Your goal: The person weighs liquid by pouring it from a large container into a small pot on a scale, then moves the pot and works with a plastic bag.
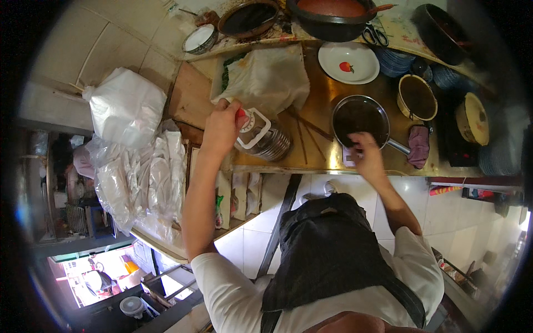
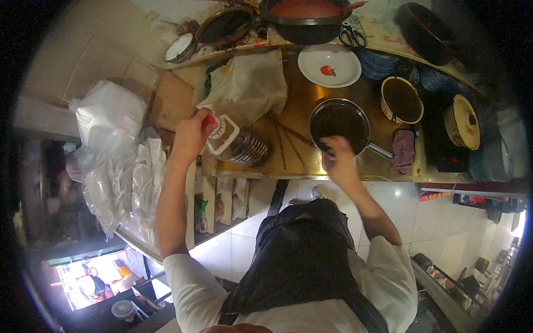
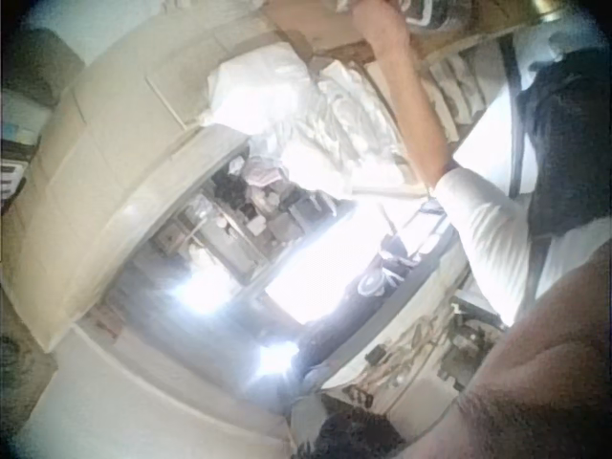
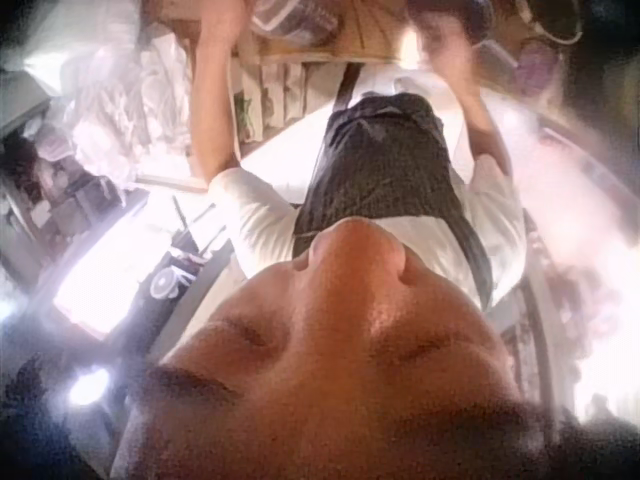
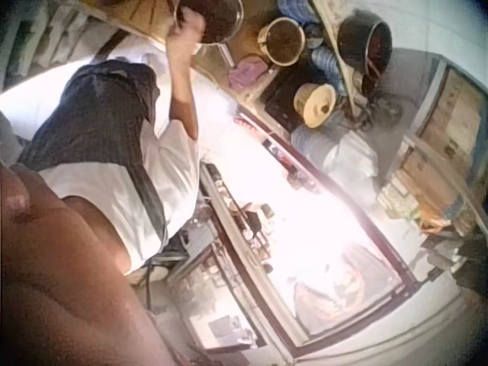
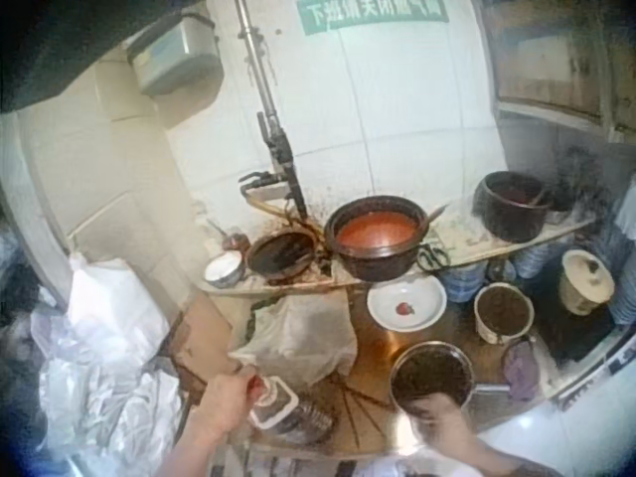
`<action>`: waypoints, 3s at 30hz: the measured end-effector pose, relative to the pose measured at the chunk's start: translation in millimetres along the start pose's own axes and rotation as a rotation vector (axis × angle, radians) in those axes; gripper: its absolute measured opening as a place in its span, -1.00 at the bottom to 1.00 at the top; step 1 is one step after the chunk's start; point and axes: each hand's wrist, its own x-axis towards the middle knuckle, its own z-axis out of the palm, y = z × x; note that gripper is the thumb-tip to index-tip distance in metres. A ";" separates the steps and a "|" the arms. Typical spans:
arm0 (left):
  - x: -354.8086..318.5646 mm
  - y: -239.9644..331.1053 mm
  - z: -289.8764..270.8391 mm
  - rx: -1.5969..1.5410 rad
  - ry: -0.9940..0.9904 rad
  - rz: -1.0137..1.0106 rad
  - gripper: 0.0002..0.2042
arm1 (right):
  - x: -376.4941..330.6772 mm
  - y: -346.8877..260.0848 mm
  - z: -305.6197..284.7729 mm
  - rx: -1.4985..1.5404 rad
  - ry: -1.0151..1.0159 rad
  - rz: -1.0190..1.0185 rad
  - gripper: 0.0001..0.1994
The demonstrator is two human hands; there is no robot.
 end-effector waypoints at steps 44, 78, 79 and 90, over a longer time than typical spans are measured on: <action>-205.3 -27.1 115.3 -0.356 0.444 -0.596 -0.66 | 25.9 114.7 -103.0 -0.533 -0.255 0.089 -0.53; -485.5 -100.1 8.7 -0.384 0.853 -0.811 -0.88 | -122.5 -368.1 449.2 0.623 -0.607 -0.017 -0.64; -486.1 -108.8 0.8 -0.389 0.851 -0.789 -0.88 | -123.9 -374.4 449.1 0.607 -0.595 -0.076 -0.69; -458.2 -210.4 -67.0 -0.406 0.969 -0.720 -0.72 | -135.6 -413.3 456.2 0.771 -0.714 -0.227 -0.78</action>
